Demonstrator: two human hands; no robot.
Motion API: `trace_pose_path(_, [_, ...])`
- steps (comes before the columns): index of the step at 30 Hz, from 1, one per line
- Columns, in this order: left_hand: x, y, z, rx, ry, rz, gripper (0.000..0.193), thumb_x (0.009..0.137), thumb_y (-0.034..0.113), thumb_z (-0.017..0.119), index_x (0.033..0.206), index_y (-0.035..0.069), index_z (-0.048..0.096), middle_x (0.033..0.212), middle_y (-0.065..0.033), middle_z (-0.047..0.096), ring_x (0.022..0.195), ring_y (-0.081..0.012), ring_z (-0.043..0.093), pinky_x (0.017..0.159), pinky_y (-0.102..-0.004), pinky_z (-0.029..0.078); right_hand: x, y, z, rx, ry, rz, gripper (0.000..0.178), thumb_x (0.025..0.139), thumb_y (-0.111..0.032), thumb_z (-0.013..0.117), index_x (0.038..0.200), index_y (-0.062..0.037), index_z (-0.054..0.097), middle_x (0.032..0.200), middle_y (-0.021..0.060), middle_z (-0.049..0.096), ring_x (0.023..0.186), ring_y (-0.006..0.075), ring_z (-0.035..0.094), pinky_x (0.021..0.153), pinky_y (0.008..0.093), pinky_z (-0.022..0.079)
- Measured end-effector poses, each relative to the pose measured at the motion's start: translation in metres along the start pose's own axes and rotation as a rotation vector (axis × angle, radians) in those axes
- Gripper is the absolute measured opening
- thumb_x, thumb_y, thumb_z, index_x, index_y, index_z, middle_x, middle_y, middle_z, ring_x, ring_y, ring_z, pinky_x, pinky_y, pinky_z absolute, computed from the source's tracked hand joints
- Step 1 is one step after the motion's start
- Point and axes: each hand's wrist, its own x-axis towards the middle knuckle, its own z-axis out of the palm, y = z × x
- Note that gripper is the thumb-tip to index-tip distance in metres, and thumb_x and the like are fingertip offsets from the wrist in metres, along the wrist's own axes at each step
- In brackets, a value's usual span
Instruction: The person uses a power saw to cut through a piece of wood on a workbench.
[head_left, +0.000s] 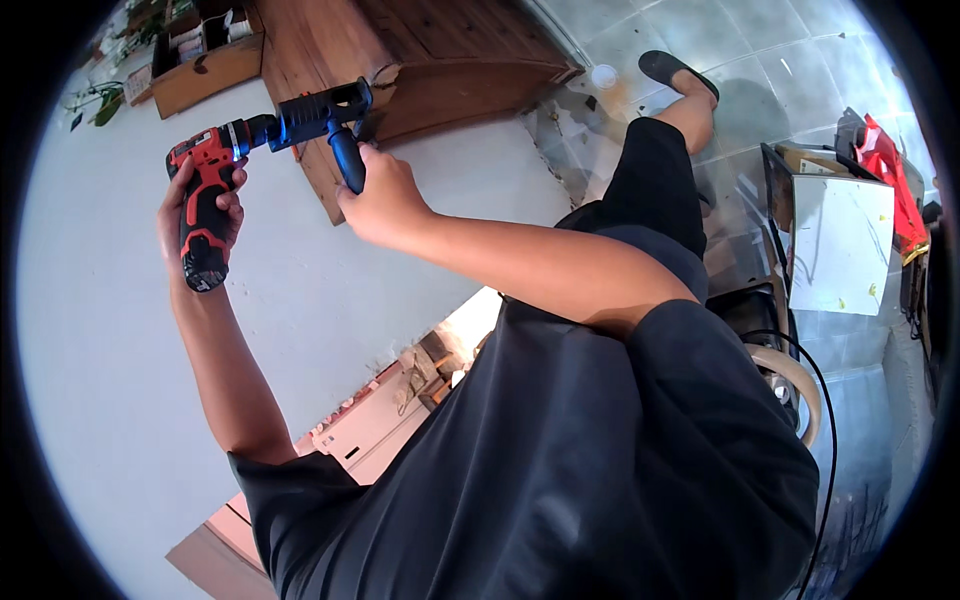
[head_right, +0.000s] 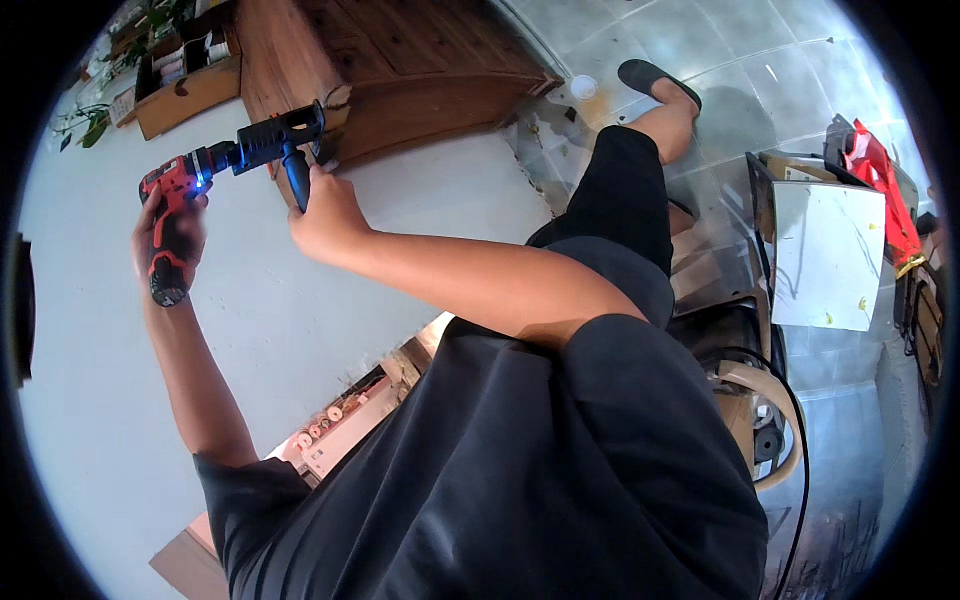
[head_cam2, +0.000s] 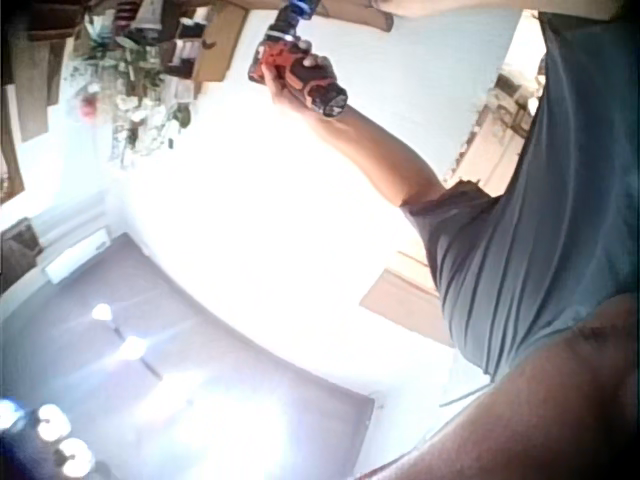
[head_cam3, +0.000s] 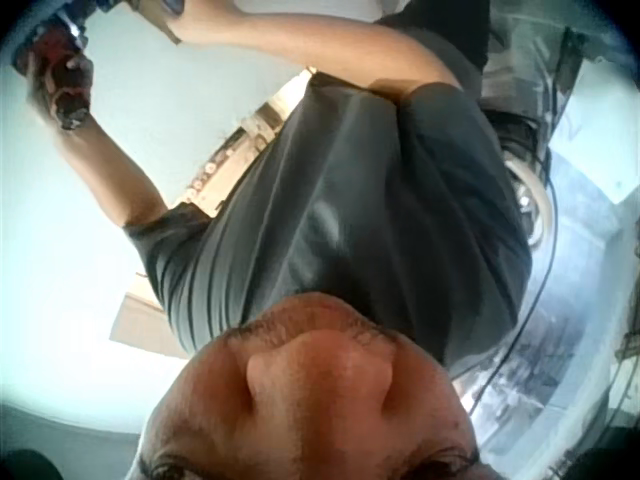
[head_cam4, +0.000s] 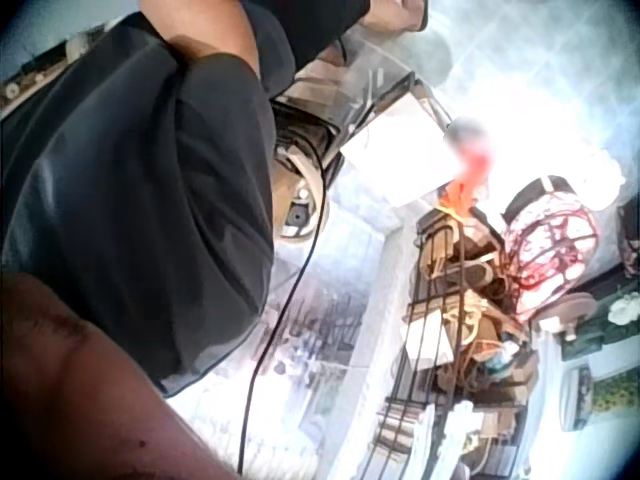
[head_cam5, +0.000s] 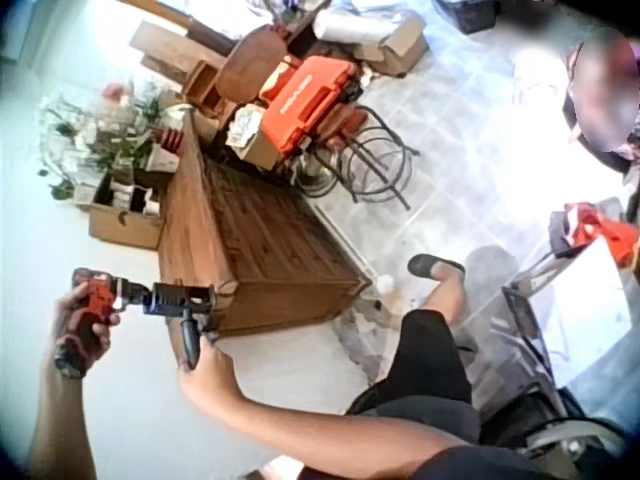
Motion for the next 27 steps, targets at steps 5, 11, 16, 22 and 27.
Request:
trace_pose_path(5, [0.003,0.002,0.007,-0.005,0.018,-0.019,0.051,0.103,0.034,0.048,0.137,-0.005,0.044,0.099,-0.0236,0.062,0.058,-0.0179,0.062,0.057,-0.0301,0.06,0.008,0.002,0.005,0.044,0.0,0.006,0.035,0.085,-0.015,0.068,0.109,0.0078,0.057,0.079,0.0218,0.066,0.075,0.0367,0.068,0.069,0.0443,0.053])
trace_pose_path(11, [0.002,0.007,-0.002,-0.009,0.03,-0.089,0.052,0.101,0.033,0.052,0.137,-0.003,0.045,0.1,-0.0239,0.062,0.059,-0.0192,0.062,0.054,-0.0305,0.056,0.039,-0.036,-0.012,0.255,-0.24,0.554,0.024,0.091,-0.02,0.066,0.096,0.0006,0.056,0.074,0.0148,0.065,0.059,0.0224,0.067,0.053,0.0375,0.053])
trace_pose_path(16, [-0.011,0.012,0.022,0.074,0.245,-0.163,0.053,0.091,0.021,0.067,0.134,-0.003,0.047,0.105,-0.0218,0.065,0.071,-0.024,0.067,0.057,-0.0315,0.057,0.063,-0.034,-0.001,0.324,-0.299,0.758,0.028,0.091,-0.023,0.068,0.083,-0.0006,0.052,0.062,0.008,0.058,0.046,0.0196,0.06,0.043,0.0346,0.049])
trace_pose_path(22, [-0.002,0.032,0.015,0.072,0.16,-0.409,0.046,0.081,0.004,0.063,0.125,-0.001,0.05,0.096,-0.0132,0.063,0.062,-0.0188,0.064,0.057,-0.0342,0.059,0.088,-0.042,0.005,0.207,-0.293,1.042,0.035,0.088,-0.023,0.07,0.065,-0.0013,0.055,0.057,0.0089,0.056,0.04,0.0191,0.053,0.038,0.0384,0.04])
trace_pose_path(27, [0.002,0.044,0.031,0.131,0.284,-0.456,0.036,0.077,0.004,0.065,0.111,0.001,0.054,0.083,-0.011,0.06,0.055,-0.0181,0.058,0.052,-0.0342,0.053,0.083,-0.036,0.014,0.042,-0.285,1.06,0.024,0.085,-0.018,0.06,0.075,0.0041,0.062,0.061,0.0149,0.064,0.045,0.0252,0.061,0.041,0.0404,0.046])
